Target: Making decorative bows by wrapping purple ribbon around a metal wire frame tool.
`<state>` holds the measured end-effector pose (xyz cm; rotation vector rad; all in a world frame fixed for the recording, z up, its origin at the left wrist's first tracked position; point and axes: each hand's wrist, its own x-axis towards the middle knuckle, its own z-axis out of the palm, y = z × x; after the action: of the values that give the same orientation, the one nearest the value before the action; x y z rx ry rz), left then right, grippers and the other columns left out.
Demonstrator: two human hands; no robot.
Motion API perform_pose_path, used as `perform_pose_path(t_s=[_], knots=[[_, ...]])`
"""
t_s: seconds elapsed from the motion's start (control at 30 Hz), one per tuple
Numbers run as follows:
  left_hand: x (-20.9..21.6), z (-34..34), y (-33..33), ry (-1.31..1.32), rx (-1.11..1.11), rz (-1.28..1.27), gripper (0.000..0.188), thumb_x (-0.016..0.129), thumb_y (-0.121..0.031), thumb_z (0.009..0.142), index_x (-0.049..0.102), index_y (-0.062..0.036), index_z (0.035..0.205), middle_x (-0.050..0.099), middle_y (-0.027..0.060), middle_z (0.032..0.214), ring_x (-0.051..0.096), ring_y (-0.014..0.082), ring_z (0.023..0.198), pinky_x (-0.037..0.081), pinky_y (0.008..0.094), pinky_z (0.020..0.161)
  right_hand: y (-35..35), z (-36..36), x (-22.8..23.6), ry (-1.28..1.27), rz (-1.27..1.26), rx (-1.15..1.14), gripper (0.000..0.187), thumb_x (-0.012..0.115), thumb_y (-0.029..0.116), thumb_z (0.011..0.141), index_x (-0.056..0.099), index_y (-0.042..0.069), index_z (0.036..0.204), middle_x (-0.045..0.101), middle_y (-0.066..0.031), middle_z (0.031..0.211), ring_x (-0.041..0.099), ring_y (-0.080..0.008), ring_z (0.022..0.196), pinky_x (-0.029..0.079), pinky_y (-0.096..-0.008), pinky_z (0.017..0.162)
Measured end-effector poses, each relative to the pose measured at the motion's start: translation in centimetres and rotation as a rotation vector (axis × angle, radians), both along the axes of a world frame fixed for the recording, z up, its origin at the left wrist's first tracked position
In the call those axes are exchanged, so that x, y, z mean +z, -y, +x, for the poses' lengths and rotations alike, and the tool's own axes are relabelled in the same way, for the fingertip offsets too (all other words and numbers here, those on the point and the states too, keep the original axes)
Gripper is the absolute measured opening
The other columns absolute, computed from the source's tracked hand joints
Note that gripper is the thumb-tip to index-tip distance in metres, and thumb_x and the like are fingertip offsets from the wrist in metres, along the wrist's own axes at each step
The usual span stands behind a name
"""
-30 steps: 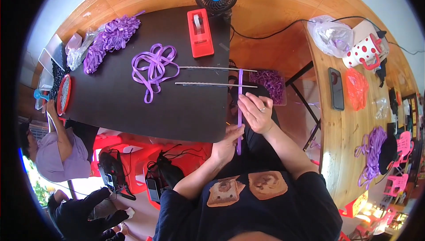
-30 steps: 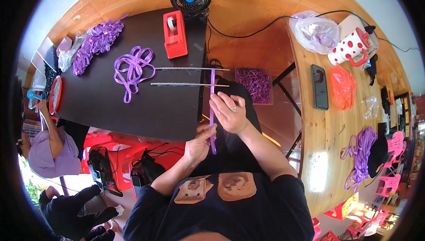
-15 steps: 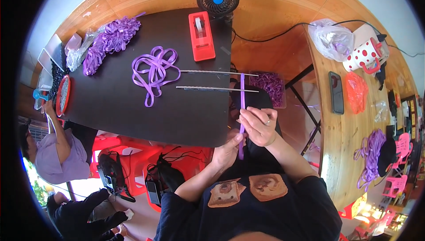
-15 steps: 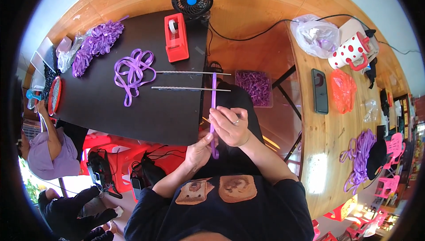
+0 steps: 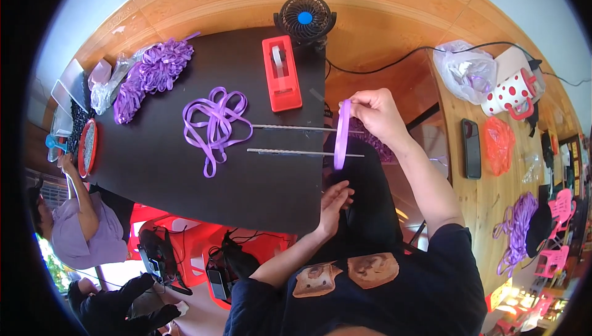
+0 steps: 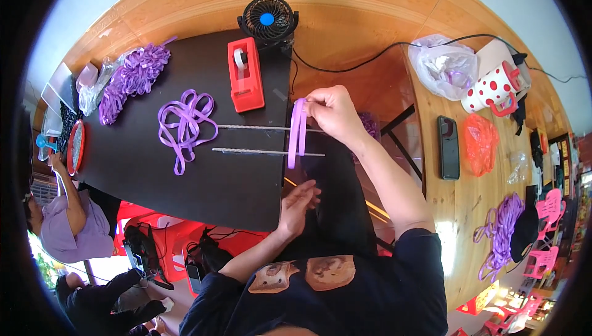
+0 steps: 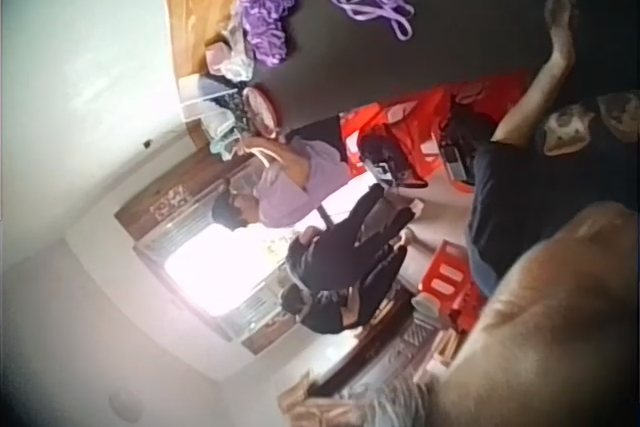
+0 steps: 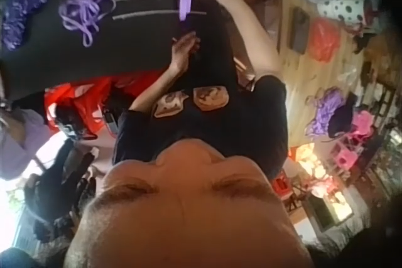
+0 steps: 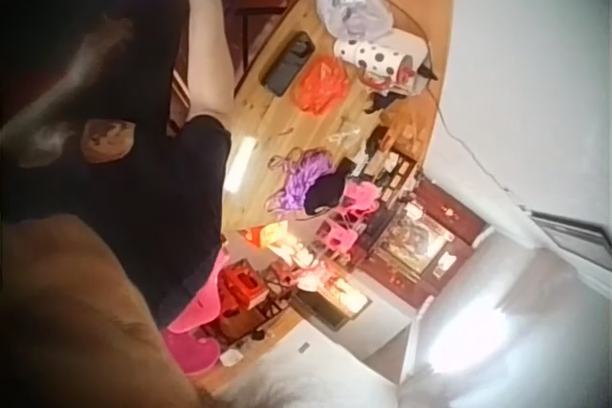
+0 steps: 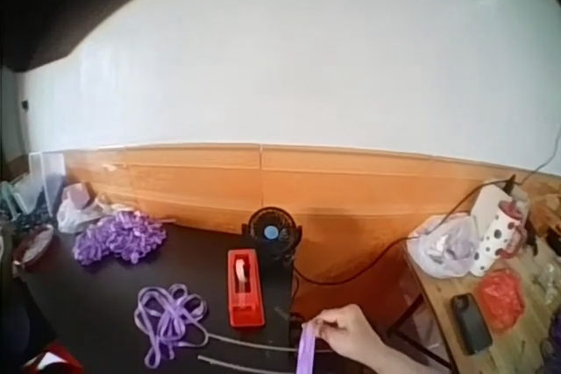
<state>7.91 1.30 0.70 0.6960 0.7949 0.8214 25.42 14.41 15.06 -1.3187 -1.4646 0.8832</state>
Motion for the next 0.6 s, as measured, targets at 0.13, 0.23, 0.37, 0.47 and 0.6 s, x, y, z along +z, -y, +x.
perform_pose_path(t_s=[0.13, 0.23, 0.37, 0.47, 0.6], knots=[[0.2, 2.5, -2.2, -0.125, 0.085, 0.109, 0.034, 0.046, -0.02, 0.098, 0.047, -0.0044, 0.128, 0.058, 0.0061, 0.111, 0.054, 0.0094, 0.089, 0.042, 0.0226, 0.076, -2.1, 0.5, -1.9, -0.397, -0.216, 0.07, 0.013, 0.062, 0.001, 0.083, 0.066, -0.002, 0.071, 0.064, -0.007, 0.068, 0.06, -0.0101, 0.065, 0.046, -0.0229, 0.063], [0.8, 3.5, -4.3, -0.128, 0.198, 0.241, 0.031, 0.049, -0.019, 0.097, 0.05, -0.005, 0.124, 0.059, 0.0038, 0.115, 0.055, 0.0103, 0.095, 0.04, 0.0224, 0.076, -2.9, 1.1, -4.0, -0.539, -0.408, 0.081, 0.014, 0.068, 0.008, 0.082, 0.068, -0.004, 0.074, 0.066, -0.0119, 0.072, 0.064, -0.0169, 0.065, 0.051, -0.0272, 0.063], [2.2, 5.1, -6.9, -0.05, 0.41, 0.535, 0.031, 0.045, -0.013, 0.097, 0.045, -0.0013, 0.126, 0.051, 0.0081, 0.123, 0.048, 0.013, 0.109, 0.038, 0.0242, 0.089, -3.4, 0.9, -5.8, -0.549, -0.55, 0.074, 0.013, 0.069, 0.009, 0.08, 0.068, -0.003, 0.075, 0.067, -0.01, 0.071, 0.063, -0.0164, 0.064, 0.051, -0.0279, 0.063], [2.6, 5.8, -7.8, -0.081, 0.414, 0.518, 0.035, 0.041, -0.007, 0.096, 0.04, 0.0016, 0.13, 0.046, 0.0104, 0.129, 0.045, 0.0174, 0.116, 0.033, 0.0287, 0.098, -3.3, 0.8, -6.3, -0.586, -0.566, 0.096, 0.014, 0.07, 0.011, 0.08, 0.069, -0.002, 0.075, 0.067, -0.0098, 0.071, 0.063, -0.0157, 0.063, 0.051, -0.0269, 0.062], [1.8, 6.7, -8.2, -0.013, 0.518, 0.517, 0.038, 0.04, -0.006, 0.096, 0.037, 0.0017, 0.133, 0.042, 0.011, 0.133, 0.042, 0.0191, 0.122, 0.032, 0.0318, 0.102, -3.2, 0.6, -5.2, -0.608, -0.521, 0.09, 0.012, 0.068, 0.009, 0.081, 0.068, -0.001, 0.074, 0.067, -0.0091, 0.071, 0.065, -0.0136, 0.066, 0.05, -0.0239, 0.065]])
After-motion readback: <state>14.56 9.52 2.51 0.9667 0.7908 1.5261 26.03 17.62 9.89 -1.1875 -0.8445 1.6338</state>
